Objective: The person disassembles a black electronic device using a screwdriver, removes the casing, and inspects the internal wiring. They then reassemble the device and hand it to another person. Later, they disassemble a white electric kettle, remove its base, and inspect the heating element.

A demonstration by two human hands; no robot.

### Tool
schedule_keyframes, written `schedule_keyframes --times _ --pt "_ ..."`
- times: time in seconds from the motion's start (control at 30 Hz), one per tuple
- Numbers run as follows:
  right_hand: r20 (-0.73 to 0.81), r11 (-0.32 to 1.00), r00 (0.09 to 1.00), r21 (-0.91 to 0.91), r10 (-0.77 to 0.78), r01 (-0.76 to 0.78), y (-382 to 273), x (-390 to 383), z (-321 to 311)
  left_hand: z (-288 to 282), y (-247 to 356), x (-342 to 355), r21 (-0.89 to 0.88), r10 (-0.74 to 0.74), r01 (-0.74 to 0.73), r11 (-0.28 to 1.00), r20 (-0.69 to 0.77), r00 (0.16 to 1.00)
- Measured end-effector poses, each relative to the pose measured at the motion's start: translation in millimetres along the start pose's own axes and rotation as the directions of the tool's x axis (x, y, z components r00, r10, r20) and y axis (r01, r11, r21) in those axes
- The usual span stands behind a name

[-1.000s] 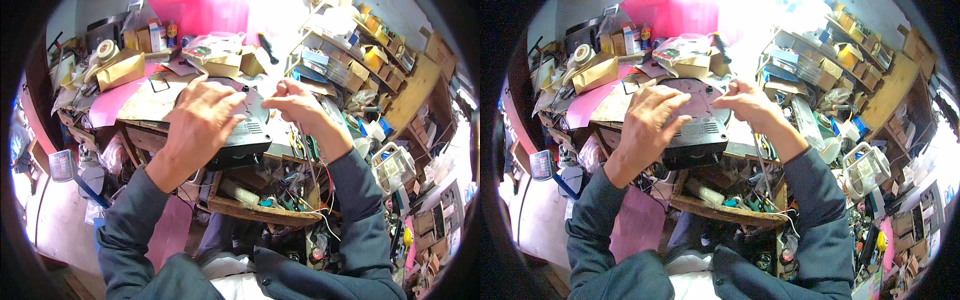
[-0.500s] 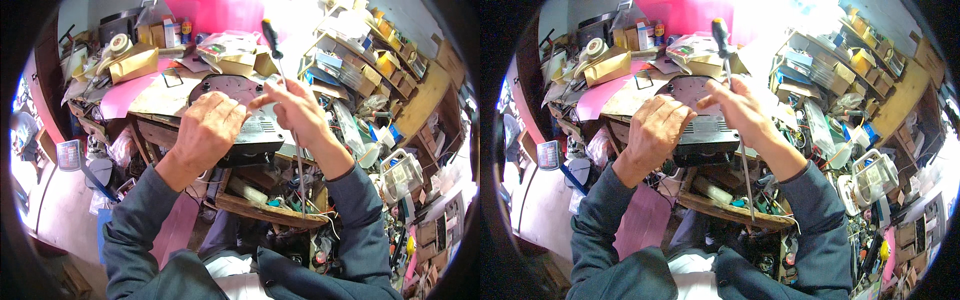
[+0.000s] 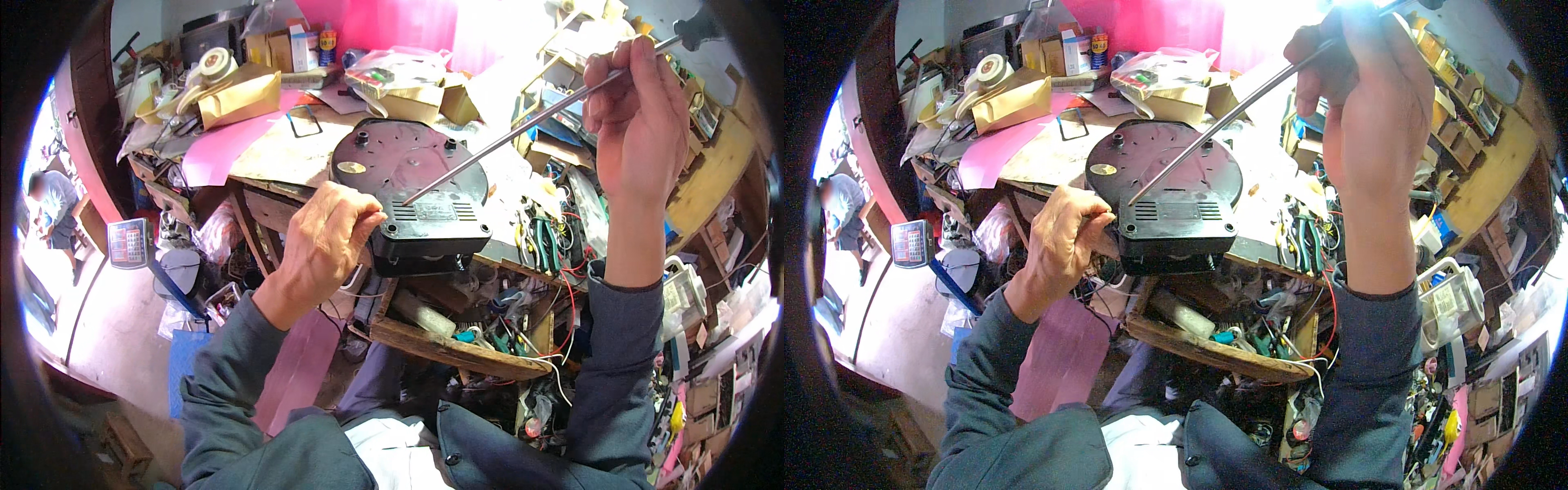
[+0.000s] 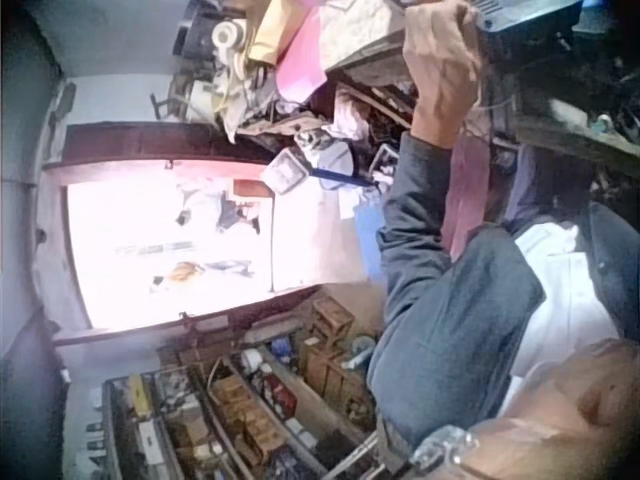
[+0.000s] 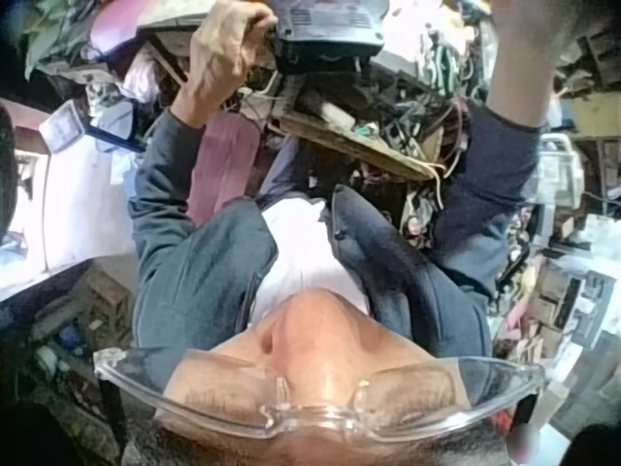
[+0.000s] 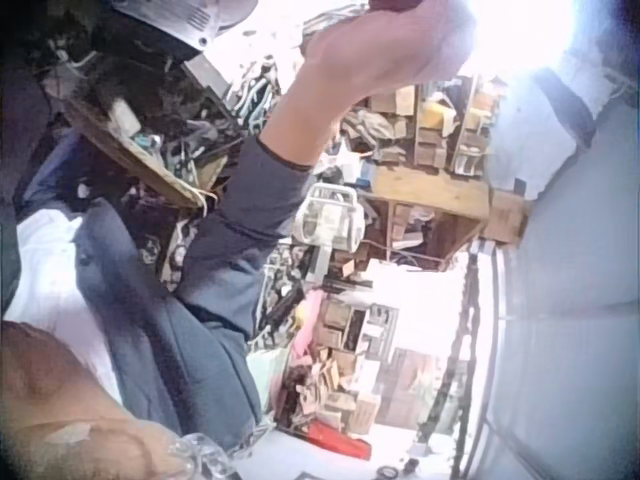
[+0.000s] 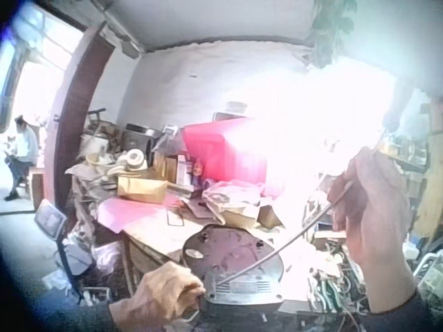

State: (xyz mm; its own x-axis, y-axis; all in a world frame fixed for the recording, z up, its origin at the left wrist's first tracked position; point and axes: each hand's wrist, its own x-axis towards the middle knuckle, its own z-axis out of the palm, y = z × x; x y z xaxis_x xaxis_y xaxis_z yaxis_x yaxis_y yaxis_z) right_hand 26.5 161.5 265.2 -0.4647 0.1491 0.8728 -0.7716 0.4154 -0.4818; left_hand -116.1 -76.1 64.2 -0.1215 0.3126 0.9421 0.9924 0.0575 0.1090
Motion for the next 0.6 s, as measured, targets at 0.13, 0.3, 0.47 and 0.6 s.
schedule_keyframes --times 0.13,0.3,0.47,0.6 --pt "-0.017 0.999 1.0 0.048 0.005 -0.005 5 -6 6 2 -1 -5 -0.076 -0.064 0.064 0.995 0.01 0.998" --pt "-0.013 0.997 1.0 0.074 0.014 -0.013 5 -10 12 1 2 -4 -0.1 -0.053 0.052 0.994 -0.004 0.999" --pt "0.01 0.995 1.0 0.103 0.01 -0.011 7 -14 11 5 4 -8 -0.26 -0.258 0.256 0.931 0.029 0.966" --pt "0.033 0.994 0.994 0.026 0.102 -0.103 1 -13 13 5 8 -16 -0.529 -0.56 0.549 0.647 0.16 0.813"
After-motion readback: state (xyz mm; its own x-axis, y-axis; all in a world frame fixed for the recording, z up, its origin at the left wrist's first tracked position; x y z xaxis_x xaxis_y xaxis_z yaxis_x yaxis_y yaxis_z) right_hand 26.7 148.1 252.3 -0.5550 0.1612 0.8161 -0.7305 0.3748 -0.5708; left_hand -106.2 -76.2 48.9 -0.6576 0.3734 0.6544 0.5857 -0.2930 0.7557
